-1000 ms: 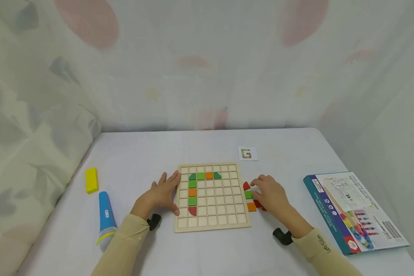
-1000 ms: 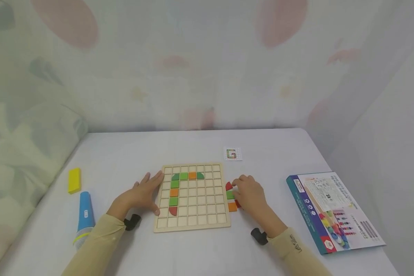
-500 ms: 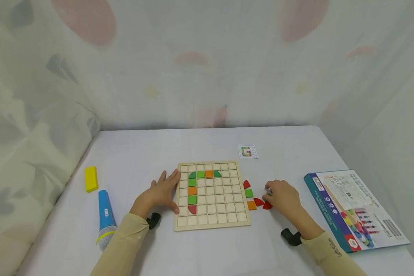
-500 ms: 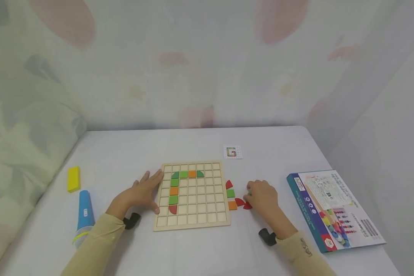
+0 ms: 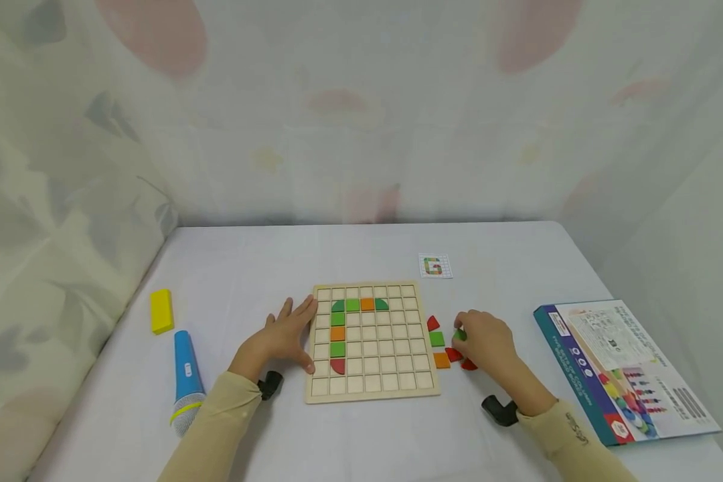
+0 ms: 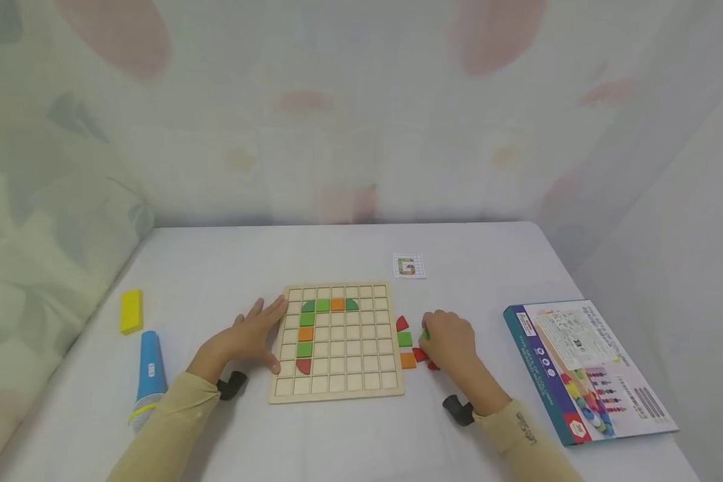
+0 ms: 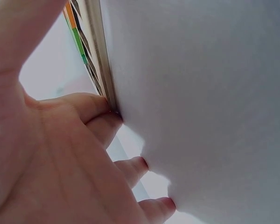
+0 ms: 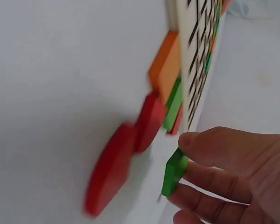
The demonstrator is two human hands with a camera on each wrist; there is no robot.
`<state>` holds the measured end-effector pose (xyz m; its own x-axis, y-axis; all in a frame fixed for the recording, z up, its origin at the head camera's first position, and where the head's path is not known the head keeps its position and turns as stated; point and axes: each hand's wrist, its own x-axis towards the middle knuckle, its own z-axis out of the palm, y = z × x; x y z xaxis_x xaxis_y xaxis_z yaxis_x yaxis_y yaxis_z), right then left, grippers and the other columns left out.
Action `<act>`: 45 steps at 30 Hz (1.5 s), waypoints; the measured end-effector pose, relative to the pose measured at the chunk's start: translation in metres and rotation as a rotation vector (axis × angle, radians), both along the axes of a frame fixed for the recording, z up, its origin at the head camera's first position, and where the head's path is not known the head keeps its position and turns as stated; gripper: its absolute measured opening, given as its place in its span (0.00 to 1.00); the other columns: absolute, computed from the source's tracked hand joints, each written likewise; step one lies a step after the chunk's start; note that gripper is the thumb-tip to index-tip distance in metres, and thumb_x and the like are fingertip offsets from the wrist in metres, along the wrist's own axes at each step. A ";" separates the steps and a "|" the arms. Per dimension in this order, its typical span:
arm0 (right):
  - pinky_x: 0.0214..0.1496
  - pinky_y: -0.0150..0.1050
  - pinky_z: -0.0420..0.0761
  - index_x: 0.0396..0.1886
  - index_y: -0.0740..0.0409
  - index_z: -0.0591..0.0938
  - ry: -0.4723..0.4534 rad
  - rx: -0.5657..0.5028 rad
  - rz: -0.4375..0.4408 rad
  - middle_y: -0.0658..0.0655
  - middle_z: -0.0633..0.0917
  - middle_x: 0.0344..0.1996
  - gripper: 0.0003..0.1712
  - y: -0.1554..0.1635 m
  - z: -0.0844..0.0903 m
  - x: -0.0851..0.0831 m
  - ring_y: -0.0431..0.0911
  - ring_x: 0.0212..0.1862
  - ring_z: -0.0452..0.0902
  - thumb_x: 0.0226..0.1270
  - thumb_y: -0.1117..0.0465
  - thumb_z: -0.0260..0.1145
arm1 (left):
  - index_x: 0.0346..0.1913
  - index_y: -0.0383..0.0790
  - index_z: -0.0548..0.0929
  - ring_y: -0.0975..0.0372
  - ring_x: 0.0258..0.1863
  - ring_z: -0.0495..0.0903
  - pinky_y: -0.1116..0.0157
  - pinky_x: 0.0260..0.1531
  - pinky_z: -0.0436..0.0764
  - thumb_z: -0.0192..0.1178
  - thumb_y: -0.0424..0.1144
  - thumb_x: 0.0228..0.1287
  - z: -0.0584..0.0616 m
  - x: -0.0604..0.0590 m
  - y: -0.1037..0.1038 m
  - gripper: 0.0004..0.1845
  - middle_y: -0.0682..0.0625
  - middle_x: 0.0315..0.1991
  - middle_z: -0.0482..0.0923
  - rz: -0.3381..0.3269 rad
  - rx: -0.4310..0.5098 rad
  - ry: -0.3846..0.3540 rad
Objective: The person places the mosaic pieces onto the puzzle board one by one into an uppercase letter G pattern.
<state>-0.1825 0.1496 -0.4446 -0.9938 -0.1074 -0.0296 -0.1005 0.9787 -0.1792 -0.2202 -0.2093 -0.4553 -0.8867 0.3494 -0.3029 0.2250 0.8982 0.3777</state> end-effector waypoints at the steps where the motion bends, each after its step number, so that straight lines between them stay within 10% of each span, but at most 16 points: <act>1: 0.23 0.34 0.71 0.34 0.56 0.81 0.028 -0.001 0.027 0.50 0.76 0.21 0.16 -0.005 0.001 0.000 0.44 0.24 0.66 0.45 0.55 0.70 | 0.70 0.45 0.43 0.44 0.67 0.31 0.35 0.56 0.39 0.76 0.55 0.15 0.000 0.000 0.000 0.72 0.50 0.71 0.36 0.003 0.001 -0.002; 9: 0.25 0.32 0.66 0.27 0.51 0.82 0.227 -0.039 0.344 0.44 0.78 0.22 0.09 -0.058 -0.003 0.003 0.37 0.24 0.67 0.43 0.57 0.68 | 0.70 0.45 0.43 0.44 0.67 0.31 0.36 0.57 0.39 0.76 0.55 0.16 0.001 0.001 0.001 0.72 0.50 0.71 0.36 0.007 -0.002 0.000; 18: 0.30 0.34 0.66 0.32 0.47 0.82 0.180 -0.032 0.544 0.43 0.78 0.27 0.08 -0.118 -0.007 0.015 0.39 0.31 0.69 0.49 0.54 0.65 | 0.70 0.48 0.43 0.46 0.68 0.30 0.36 0.57 0.39 0.76 0.55 0.15 -0.002 -0.001 0.001 0.72 0.52 0.71 0.36 0.017 -0.001 -0.002; 45: 0.29 0.32 0.66 0.35 0.45 0.84 0.159 -0.028 0.588 0.43 0.78 0.29 0.10 -0.140 -0.011 0.017 0.39 0.31 0.70 0.51 0.53 0.66 | 0.70 0.47 0.44 0.45 0.68 0.31 0.36 0.56 0.40 0.76 0.55 0.14 -0.003 0.001 0.001 0.72 0.52 0.71 0.37 0.016 -0.005 0.008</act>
<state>-0.1656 0.0093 -0.4555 -0.7599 -0.6379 0.1255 -0.6501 0.7464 -0.1426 -0.2195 -0.2081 -0.4584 -0.8947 0.3332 -0.2974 0.2131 0.9037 0.3714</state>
